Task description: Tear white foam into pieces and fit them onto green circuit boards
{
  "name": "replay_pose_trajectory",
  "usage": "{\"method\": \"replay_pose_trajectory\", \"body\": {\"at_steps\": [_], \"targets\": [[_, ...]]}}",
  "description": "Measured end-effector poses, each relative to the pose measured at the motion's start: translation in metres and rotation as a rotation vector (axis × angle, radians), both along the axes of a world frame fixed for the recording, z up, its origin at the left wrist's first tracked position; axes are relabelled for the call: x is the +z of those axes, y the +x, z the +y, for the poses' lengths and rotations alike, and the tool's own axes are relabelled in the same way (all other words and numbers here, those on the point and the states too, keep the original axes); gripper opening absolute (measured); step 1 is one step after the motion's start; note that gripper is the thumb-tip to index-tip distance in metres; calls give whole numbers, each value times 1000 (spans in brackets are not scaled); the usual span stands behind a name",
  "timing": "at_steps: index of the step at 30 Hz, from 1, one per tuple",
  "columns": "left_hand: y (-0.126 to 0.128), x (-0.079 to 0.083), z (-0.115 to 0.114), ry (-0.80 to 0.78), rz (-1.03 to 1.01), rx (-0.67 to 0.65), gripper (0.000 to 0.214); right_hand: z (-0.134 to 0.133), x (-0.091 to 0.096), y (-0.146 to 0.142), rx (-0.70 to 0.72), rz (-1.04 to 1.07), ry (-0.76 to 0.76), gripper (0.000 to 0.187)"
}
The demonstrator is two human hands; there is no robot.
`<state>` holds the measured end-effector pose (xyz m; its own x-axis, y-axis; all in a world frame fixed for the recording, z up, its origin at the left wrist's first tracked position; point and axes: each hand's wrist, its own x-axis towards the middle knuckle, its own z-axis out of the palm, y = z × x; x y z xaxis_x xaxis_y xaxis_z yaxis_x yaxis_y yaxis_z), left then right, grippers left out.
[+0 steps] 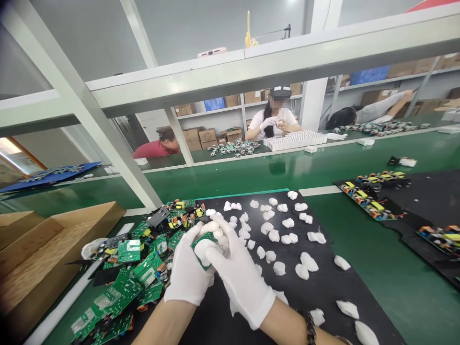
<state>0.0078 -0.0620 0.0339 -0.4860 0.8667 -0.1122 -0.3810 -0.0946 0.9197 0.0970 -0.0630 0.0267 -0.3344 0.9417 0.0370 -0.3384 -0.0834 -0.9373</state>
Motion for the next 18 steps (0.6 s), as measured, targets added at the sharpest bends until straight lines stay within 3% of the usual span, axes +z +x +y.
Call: {"method": "replay_pose_trajectory", "body": {"at_steps": [3, 6, 9, 13, 18], "targets": [[-3, -11, -3, 50, 280, 139, 49, 2, -7, 1, -52, -140, 73, 61], [-4, -17, -3, 58, 432, 168, 66, 1, -10, 3, -62, -237, 149, 60], [-4, -11, -2, 46, 363, 98, 65, 0, -3, 7, 20, -173, 128, 63], [-2, 9, -4, 10, 132, -23, 64, 1, 4, 13, 179, -21, 74, 66], [-5, 16, -6, -41, 85, -67, 48, 7, -4, 14, 98, -179, 186, 57]]}}
